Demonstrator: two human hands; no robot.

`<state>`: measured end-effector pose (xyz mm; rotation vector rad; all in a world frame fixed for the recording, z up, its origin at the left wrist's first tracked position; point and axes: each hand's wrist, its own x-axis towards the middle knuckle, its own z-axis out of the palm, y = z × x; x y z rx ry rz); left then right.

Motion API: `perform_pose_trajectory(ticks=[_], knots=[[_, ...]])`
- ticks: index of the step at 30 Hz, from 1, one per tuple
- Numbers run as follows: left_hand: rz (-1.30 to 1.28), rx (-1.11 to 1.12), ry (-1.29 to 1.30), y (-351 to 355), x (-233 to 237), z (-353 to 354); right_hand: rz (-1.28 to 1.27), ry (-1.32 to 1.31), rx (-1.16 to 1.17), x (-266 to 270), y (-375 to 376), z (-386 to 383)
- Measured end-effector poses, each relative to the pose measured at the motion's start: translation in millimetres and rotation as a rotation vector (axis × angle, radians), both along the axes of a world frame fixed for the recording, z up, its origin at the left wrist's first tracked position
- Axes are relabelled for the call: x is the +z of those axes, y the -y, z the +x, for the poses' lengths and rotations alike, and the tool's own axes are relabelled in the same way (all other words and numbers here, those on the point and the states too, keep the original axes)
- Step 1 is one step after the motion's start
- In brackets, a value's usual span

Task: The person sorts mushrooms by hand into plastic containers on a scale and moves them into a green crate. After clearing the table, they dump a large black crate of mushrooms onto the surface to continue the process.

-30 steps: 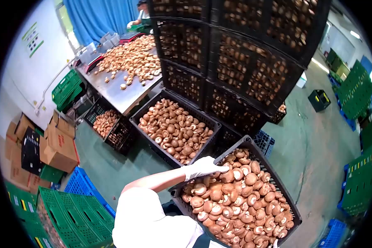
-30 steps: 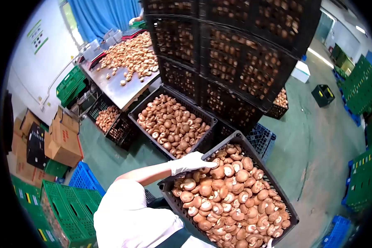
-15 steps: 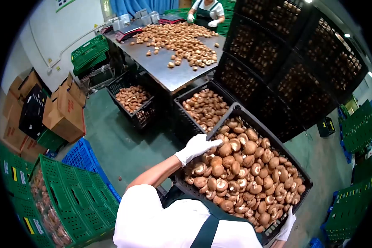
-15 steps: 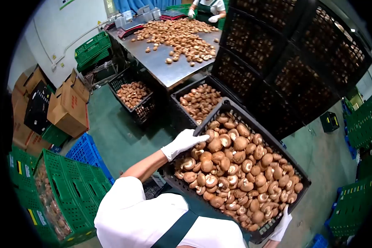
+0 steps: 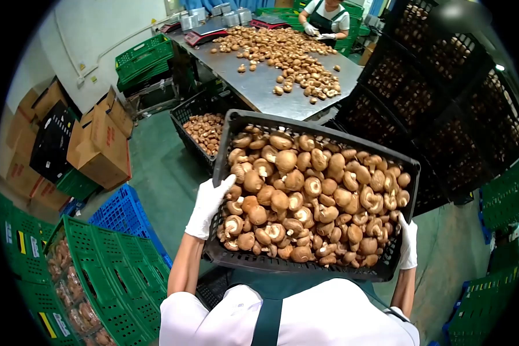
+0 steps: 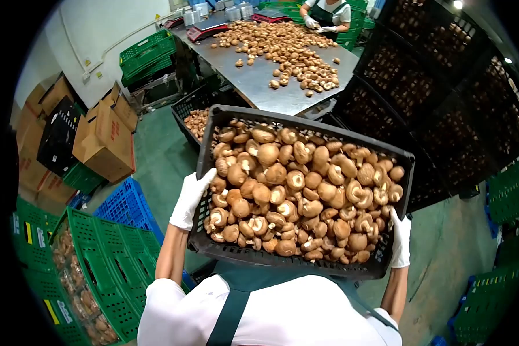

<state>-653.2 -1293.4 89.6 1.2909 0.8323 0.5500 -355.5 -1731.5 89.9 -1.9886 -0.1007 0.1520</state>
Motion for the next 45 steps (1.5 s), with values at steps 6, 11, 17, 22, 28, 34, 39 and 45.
perform_pose_trajectory(ticks=[6, 11, 17, 22, 28, 34, 39, 45], knots=[[-0.017, 0.159, -0.037, -49, 25, -27, -0.025, 0.028, 0.150, 22, -125, 34], [0.056, 0.209, -0.094, -150, 24, -23, -0.072, -0.003, 0.167, 30, -234, 65], [0.045, 0.198, -0.159, -220, 8, -15, -0.014, -0.089, 0.215, 17, -298, 81], [-0.003, 0.126, -0.134, -298, 16, -1, 0.023, -0.101, 0.110, 45, -357, 62], [-0.026, -0.091, -0.217, -413, 0, 92, 0.029, -0.167, 0.025, 52, -406, 77], [-0.112, -0.256, -0.230, -478, 17, 179, 0.452, -0.370, 0.122, 77, -453, 101], [-0.112, -0.371, -0.254, -520, 19, 228, 0.242, -0.384, 0.085, 87, -471, 138], [-0.215, -0.365, -0.309, -577, 45, 278, 0.453, -0.435, 0.206, 107, -529, 187]])
